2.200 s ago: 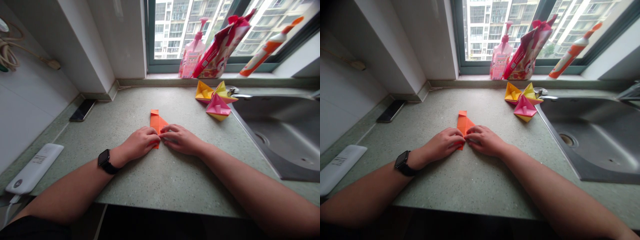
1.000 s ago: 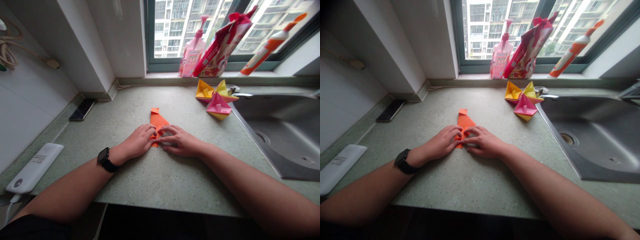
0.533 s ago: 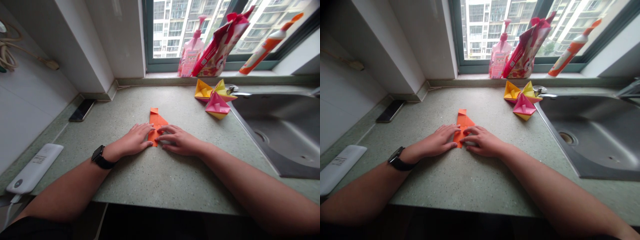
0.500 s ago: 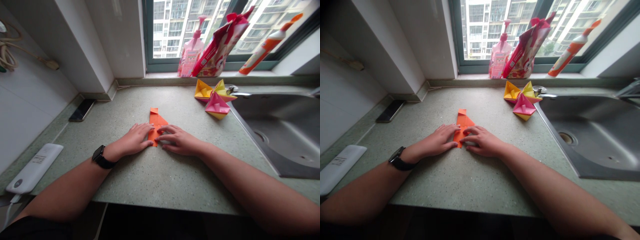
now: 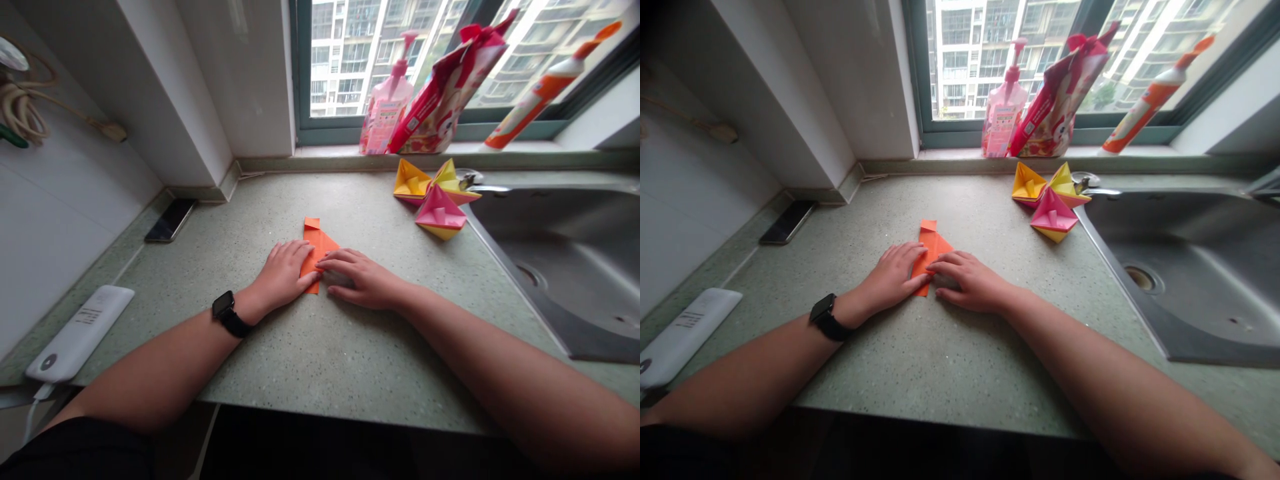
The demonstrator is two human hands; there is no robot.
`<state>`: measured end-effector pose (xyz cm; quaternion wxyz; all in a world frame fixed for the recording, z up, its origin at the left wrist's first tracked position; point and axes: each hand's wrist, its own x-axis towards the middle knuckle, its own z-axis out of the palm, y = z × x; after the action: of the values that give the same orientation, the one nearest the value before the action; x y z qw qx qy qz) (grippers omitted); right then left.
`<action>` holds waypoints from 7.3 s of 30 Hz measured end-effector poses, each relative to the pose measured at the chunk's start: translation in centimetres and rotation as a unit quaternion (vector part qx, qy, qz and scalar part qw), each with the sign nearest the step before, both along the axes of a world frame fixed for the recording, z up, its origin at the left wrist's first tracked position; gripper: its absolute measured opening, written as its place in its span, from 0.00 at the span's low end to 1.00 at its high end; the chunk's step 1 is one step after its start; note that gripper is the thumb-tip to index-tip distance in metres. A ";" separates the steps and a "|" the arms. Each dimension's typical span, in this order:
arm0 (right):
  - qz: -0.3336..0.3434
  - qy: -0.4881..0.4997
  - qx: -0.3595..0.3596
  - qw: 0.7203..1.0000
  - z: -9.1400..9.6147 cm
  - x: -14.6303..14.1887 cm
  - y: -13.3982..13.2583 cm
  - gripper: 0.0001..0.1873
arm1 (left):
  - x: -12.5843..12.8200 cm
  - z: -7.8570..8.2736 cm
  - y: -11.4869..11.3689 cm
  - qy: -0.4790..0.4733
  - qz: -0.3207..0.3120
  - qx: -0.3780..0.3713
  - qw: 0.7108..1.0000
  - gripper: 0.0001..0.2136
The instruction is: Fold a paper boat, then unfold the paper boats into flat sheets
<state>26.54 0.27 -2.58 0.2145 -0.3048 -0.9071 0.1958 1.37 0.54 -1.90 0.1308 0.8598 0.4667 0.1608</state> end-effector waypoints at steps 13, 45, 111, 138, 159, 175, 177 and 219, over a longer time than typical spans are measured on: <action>0.013 -0.005 0.013 1.000 -0.3 0.3 0.1 0.21 | -2.8 1.5 0.3 0.061 -0.072 -0.093 0.991 0.35; 0.016 0.011 0.008 1.000 0.2 0.1 0.1 0.18 | -1.6 2.3 -0.6 0.008 -0.133 0.012 0.991 0.12; -0.160 0.465 -0.348 0.798 0.9 0.6 1.7 0.35 | -1.2 2.9 -0.4 -0.459 0.022 -0.049 0.887 0.18; -0.215 0.284 -0.319 0.878 1.1 0.9 1.2 0.30 | -1.5 0.8 -0.8 -0.087 -0.086 0.049 0.991 0.35; -0.027 0.167 -0.119 0.978 0.8 0.4 0.5 0.11 | -1.8 -0.7 -0.5 -0.012 -0.060 0.033 0.998 0.37; -0.040 0.165 -0.075 0.983 0.8 0.2 0.4 0.10 | -1.2 0.9 -0.9 -0.059 -0.111 0.058 0.990 0.25; -0.056 0.162 -0.065 0.983 0.6 0.3 0.5 0.10 | -1.1 1.2 -1.1 -0.086 -0.132 0.084 0.984 0.20; -0.022 0.084 0.007 0.996 0.3 -0.2 0.1 0.03 | -1.1 1.6 -1.0 -0.083 -0.160 0.013 0.984 0.08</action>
<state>26.39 0.39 -2.32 0.2961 -0.3053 -0.8803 0.2101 0.32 -0.48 -0.28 0.1818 0.9087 0.3088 0.2144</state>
